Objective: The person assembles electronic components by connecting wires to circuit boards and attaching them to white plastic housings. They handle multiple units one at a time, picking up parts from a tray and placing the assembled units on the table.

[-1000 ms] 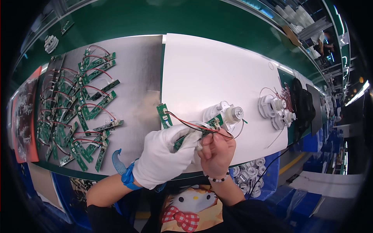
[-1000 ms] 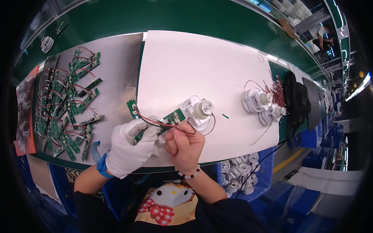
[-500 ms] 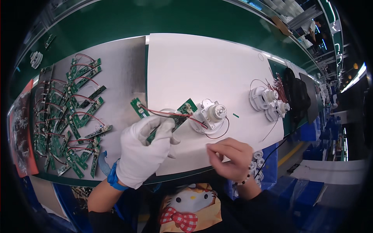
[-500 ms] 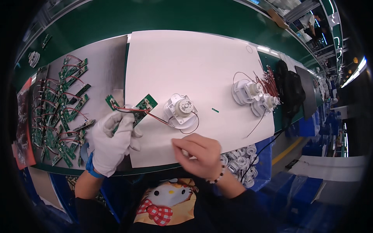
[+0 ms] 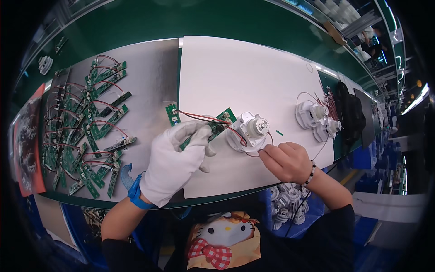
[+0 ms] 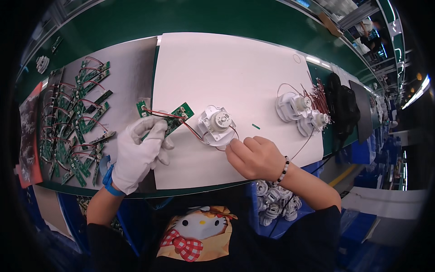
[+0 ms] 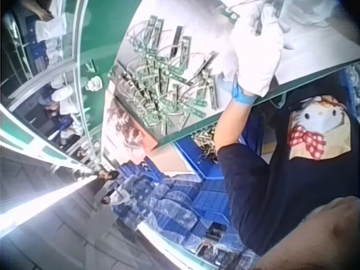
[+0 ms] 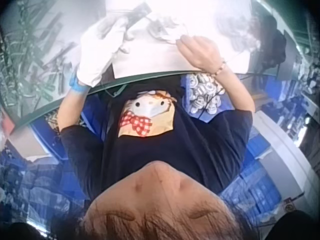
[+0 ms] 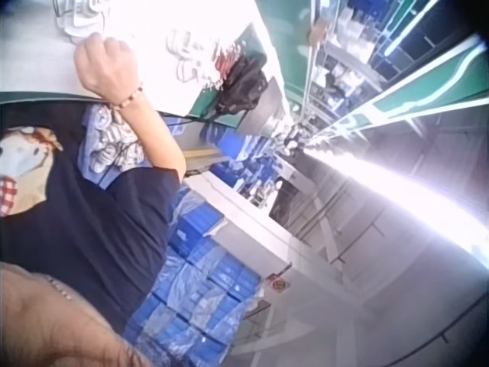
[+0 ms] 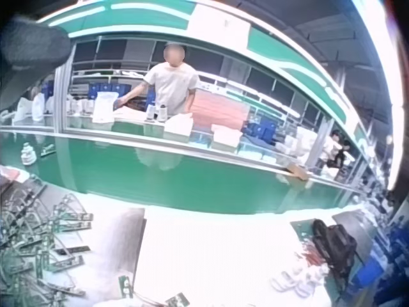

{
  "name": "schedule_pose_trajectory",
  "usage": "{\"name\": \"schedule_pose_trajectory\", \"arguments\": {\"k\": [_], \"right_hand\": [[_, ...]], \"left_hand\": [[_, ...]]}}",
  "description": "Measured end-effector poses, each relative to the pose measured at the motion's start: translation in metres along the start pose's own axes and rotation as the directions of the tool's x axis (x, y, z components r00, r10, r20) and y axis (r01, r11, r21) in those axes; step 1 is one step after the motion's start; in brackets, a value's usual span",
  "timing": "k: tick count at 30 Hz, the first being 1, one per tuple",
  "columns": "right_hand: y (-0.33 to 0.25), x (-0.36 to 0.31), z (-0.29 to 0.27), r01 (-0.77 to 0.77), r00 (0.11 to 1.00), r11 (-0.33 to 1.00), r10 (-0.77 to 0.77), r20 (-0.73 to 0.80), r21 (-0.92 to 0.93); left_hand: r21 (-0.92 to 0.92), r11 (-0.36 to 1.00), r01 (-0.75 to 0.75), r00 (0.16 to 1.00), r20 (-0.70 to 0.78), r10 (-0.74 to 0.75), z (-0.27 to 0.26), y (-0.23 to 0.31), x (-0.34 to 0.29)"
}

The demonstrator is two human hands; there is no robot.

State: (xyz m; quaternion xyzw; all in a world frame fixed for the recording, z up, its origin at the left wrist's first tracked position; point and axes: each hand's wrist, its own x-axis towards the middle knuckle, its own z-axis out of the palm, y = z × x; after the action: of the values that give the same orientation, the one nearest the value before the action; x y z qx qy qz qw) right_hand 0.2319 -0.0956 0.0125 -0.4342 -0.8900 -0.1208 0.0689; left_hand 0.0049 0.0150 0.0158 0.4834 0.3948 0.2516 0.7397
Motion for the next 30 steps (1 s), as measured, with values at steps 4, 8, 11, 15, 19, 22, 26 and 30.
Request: {"name": "schedule_pose_trajectory", "arguments": {"k": [4, 8, 11, 15, 19, 22, 26, 30], "right_hand": [[0.008, 0.006, -0.015, 0.067, 0.998, 0.983, -0.067, -0.007, 0.171], [0.008, 0.013, -0.015, -0.034, 0.987, 0.858, 0.108, -0.115, 0.513], [0.010, 0.014, -0.018, -0.257, 0.943, 0.556, 0.322, 0.080, 0.790], [0.013, 0.011, -0.018, -0.280, 0.904, 0.406, 0.416, 0.096, 0.870], [0.007, 0.005, -0.010, -0.233, 0.819, 0.212, 0.569, 0.074, 0.949], [0.010, -0.001, -0.009, -0.306, 0.792, 0.205, 0.596, 0.130, 0.930], [0.007, 0.004, -0.006, -0.241, 0.892, 0.532, 0.451, -0.032, 0.812], [0.018, 0.012, -0.032, -0.342, 0.874, 0.563, 0.484, 0.035, 0.753]], "left_hand": [[-0.001, 1.000, -0.007, 1.000, 0.011, 0.007, -0.001, -0.003, 0.000], [-0.003, 1.000, 0.000, 1.000, 0.000, 0.000, 0.000, -0.001, 0.002], [-0.010, 1.000, 0.000, 1.000, -0.001, 0.000, -0.001, -0.003, 0.004], [-0.007, 1.000, 0.019, 0.999, 0.037, -0.018, -0.002, -0.005, 0.006], [-0.002, 1.000, 0.028, 1.000, 0.001, -0.028, 0.000, -0.002, 0.005], [0.000, 1.000, 0.006, 1.000, -0.001, -0.006, 0.000, -0.008, 0.007], [-0.028, 0.999, -0.026, 0.999, -0.040, 0.025, 0.004, -0.008, 0.009], [-0.033, 0.999, -0.025, 0.999, -0.038, 0.023, 0.001, -0.007, 0.008]]}}
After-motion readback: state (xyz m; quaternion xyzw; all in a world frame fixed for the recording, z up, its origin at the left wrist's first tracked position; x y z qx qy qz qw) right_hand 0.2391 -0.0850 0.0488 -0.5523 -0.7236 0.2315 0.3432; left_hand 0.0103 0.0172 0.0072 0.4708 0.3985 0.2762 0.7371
